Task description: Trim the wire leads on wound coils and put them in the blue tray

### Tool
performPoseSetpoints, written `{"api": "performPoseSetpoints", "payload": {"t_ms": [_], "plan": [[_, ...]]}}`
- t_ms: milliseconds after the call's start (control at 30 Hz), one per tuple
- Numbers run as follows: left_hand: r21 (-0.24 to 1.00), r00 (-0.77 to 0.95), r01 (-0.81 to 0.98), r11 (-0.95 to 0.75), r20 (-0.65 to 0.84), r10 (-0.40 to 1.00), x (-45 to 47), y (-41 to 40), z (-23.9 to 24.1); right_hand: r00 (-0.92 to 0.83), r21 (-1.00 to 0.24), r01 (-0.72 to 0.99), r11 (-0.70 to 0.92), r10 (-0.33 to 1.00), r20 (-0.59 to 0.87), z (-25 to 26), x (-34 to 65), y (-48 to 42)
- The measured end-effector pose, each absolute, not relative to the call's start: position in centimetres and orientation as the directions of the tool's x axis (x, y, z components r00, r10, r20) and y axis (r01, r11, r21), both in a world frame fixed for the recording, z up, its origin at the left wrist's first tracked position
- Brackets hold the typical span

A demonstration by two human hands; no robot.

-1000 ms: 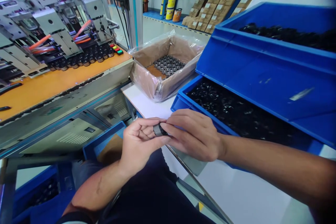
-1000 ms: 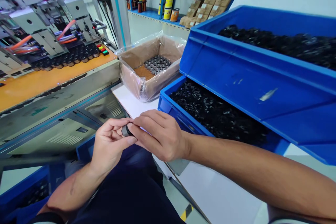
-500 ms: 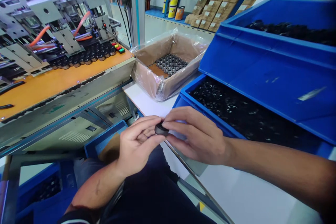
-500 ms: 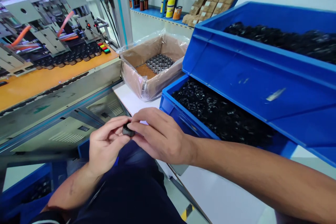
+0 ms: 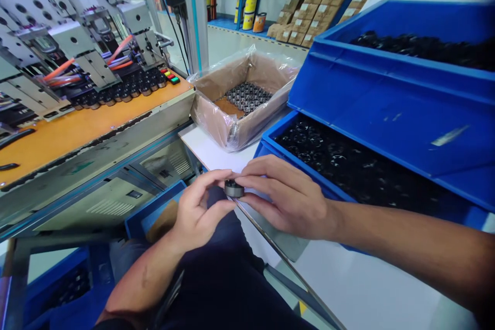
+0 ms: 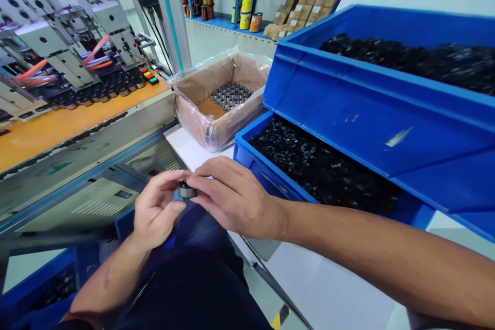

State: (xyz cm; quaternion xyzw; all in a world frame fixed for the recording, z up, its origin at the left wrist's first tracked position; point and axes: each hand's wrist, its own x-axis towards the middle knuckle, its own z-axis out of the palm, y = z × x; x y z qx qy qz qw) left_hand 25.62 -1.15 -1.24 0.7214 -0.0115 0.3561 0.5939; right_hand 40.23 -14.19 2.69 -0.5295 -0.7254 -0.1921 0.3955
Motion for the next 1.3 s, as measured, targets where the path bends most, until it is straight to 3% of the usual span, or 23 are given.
{"api": "performPoseSetpoints", "payload": {"t_ms": [100,267,400,467,533,600,733,933,1033,1100,1200,1300], "plan": [[0.646,0.635,-0.452,-0.616,0.717,0.286,25.5,-0.3,-0.5,-0.135,-0.167,0.897,0.408,0.615,0.777,2.8,40.1,-14.3],[0.573,0.599,-0.477,-0.666,0.766,0.231,25.6,-0.8,-0.2,-0.141,-0.221,0.867,0.447,0.646,0.751,2.9,40.0,-14.5],[0.551,0.615,-0.368,-0.749,0.748,0.248,25.1,0.4,0.0,-0.111,-0.205,0.908,0.366,0.682,0.722,2.4,40.3,-14.4],[0.461,0.586,-0.178,-0.869,0.759,0.283,24.5,3.3,1.0,-0.095,-0.18,0.935,0.307,0.702,0.706,2.1,40.7,-14.3],[0.355,0.529,0.167,-0.92,0.755,0.388,23.7,7.9,2.8,-0.085,-0.16,0.949,0.272,0.709,0.7,1.7,41.2,-14.0],[0.291,0.501,0.551,-0.782,0.635,0.589,23.0,13.1,4.8,-0.09,-0.148,0.95,0.273,0.698,0.71,1.5,41.6,-13.6],[0.267,0.47,0.715,-0.646,0.5,0.727,23.0,22.0,7.3,-0.155,-0.104,0.945,0.311,0.702,0.695,1.6,41.6,-13.0],[0.265,0.403,0.779,-0.568,0.482,0.778,22.5,25.8,7.0,-0.144,0.019,0.983,0.181,0.712,0.687,1.6,45.8,-14.6],[0.246,0.411,0.759,-0.603,0.537,0.736,22.8,23.8,7.5,0.021,-0.043,0.999,0.007,0.793,0.609,-0.2,51.3,-16.0],[0.215,0.477,0.71,-0.671,0.554,0.682,25.1,21.6,8.1,0.171,-0.203,0.975,-0.095,0.901,0.4,-1.7,54.5,-16.6],[0.154,0.638,0.584,-0.797,0.52,0.567,31.9,17.9,8.7,0.205,-0.315,0.934,-0.168,0.975,0.086,-3.2,56.3,-16.7],[0.082,0.863,0.425,-0.901,0.265,0.431,40.3,14.6,8.1,0.236,-0.307,0.918,-0.25,0.968,-0.083,-3.1,55.5,-16.3]]}}
